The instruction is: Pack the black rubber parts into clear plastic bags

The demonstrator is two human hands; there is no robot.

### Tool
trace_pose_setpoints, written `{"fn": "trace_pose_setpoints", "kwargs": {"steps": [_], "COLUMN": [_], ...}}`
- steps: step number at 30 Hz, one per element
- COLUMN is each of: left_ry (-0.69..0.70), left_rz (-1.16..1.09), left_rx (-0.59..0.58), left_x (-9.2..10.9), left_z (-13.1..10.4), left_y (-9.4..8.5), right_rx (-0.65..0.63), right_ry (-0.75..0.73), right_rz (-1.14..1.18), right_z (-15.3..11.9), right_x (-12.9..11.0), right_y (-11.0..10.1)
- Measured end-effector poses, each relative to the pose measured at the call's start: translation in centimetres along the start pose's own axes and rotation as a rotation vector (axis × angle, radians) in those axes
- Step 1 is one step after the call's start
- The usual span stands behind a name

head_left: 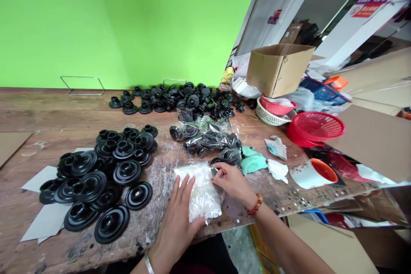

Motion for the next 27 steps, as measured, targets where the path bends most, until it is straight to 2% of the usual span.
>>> {"fn": "trace_pose_setpoints", "kwargs": {"steps": [2,6,7,8,11,13,17,20,24,27], "left_ry": [-0.010,-0.018,-0.022,-0.030,-0.083,-0.182,-0.415,-0.460,-0.534,-0.620], "left_rz": [-0.017,-0.025,-0.038,-0.063,-0.203,-0.313,-0.442,-0.480,-0.591,-0.622], "left_rx": [0.012,-0.007,-0.023,-0.036,0.012,0.062,0.071,0.184,0.239,0.255], "left_x": [-0.3,-0.5,-0.3,0.0,1.5,2.2,1.9,0.4,-1.6,-2.5], "left_z": [-0.1,-0.2,-0.2,-0.2,-0.2,-0.2,-0.7,-1.3,-2.2,-2.7], "left_y": [0.3,0.0,-0.5,-1.2,-4.3,-6.6,-9.1,-10.4,-10.9,-10.9], "right_rx": [0.085,0.393,0.384,0.313,-0.064,-0.235,-0.308,-0.372,-0.482,-0.449], "right_ry": [-0.026,-0.218,-0.272,-0.325,-0.447,-0.483,-0.446,-0.352,-0.319,-0.423], "right_rz": [0.019,-0.001,-0.015,-0.023,0.024,0.112,0.249,0.286,0.354,0.262], "right_z": [0.0,-1.0,-1.5,-2.0,-4.0,-5.1,-4.6,-3.4,-3.6,-4.5], "right_x": [-0.5,-3.8,-4.9,-6.0,-8.9,-10.2,-11.6,-12.1,-12.6,-12.8], "right_y": [-1.3,-6.5,-7.2,-7.3,-4.9,-2.6,0.8,2.6,5.2,7.0]}}
Point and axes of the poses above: each hand's wrist, its own z-axis towards the middle knuckle, its own y-axis out of the palm, x = y × z, the point moved 4 cm from there along z, towards the middle knuckle, and after that the axes turned 8 degrees about x, right-handed, at the moved point
